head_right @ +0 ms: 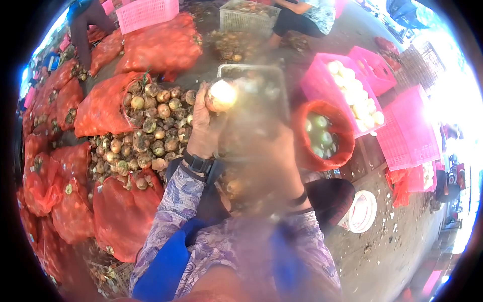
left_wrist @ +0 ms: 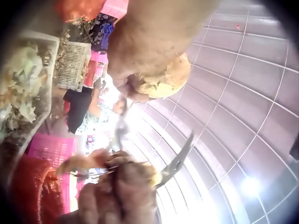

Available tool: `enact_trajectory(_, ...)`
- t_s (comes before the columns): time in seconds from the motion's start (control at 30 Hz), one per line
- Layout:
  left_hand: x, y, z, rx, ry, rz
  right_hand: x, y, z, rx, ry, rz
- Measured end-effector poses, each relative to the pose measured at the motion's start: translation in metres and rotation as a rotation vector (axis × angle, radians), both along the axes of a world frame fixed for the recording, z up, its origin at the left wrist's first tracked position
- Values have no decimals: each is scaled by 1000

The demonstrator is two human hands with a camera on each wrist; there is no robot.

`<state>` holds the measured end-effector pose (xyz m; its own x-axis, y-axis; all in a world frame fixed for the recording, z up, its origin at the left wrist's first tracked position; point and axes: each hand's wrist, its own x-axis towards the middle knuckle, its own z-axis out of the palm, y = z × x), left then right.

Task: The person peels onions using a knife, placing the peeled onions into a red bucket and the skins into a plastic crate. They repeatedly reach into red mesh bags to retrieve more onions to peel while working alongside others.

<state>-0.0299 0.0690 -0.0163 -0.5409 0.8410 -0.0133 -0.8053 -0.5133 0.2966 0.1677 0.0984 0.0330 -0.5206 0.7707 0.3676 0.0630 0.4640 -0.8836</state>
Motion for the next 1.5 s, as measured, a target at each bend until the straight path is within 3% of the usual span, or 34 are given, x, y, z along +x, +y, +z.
enact_trajectory(0.03, 2, -7, 8, 0, 1, 7, 0, 2, -5, 34, 8, -16)
enact_trajectory(0.13, 17, -31, 36, 21, 493, 158, 9, 32, -24, -68, -69, -59)
enact_trajectory(0.17, 15, -30, 38, 23, 495, 161, 9, 45, -30, 49, -119, -42)
enact_trajectory(0.27, 12, -31, 45, -263, 915, 303, 15, 61, -25, 189, -163, 32)
enact_trajectory(0.37, 22, -35, 54, -248, 849, 342, 24, 63, -12, 316, -185, 145)
enact_trajectory(0.4, 21, -37, 57, -213, 950, 387, 27, 60, -6, 419, -212, 204)
enact_trajectory(0.53, 16, -40, 57, -93, 1240, 519, 31, 45, 19, 350, -305, 257)
enact_trajectory(0.6, 15, -42, 60, -71, 1258, 484, 31, 47, 25, 459, -301, 326)
enact_trajectory(0.73, 14, -44, 63, -63, 1299, 402, 37, 47, 35, 419, -321, 341)
enact_trajectory(0.77, 15, -46, 62, -63, 1299, 401, 44, 57, 31, 645, -343, 359)
enact_trajectory(0.83, 18, -50, 61, -95, 1211, 246, 52, 66, 38, 865, -364, 374)
enact_trajectory(0.87, 19, -52, 60, -96, 1211, 241, 54, 67, 53, 588, -486, 485)
enact_trajectory(0.93, 18, -54, 57, -151, 1153, 125, 56, 72, 61, 299, -599, 588)
enact_trajectory(1.03, 12, -51, 53, -127, 1237, 89, 66, 86, 48, 423, -536, 759)
enact_trajectory(1.13, 11, -52, 52, -75, 1194, 0, 78, 94, 20, 757, -635, 746)
enact_trajectory(1.17, 11, -52, 52, -64, 1168, -30, 69, 81, 28, 772, -483, 720)
enact_trajectory(1.23, 12, -49, 51, -86, 1305, 71, 64, 64, 16, 786, -331, 692)
enact_trajectory(1.27, 12, -48, 50, -94, 1350, 107, 70, 57, -12, 325, -370, 527)
enact_trajectory(1.33, 16, -45, 47, -182, 1439, 183, 66, 34, -24, -131, -390, 347)
enact_trajectory(1.37, 18, -44, 47, -211, 1468, 209, 56, 17, -15, -141, -302, 368)
enact_trajectory(1.47, 26, -38, 48, -222, 1525, 342, 49, 9, -16, 426, -294, 437)
enact_trajectory(1.5, 27, -37, 47, -243, 1571, 406, 49, -2, -13, 417, -276, 407)
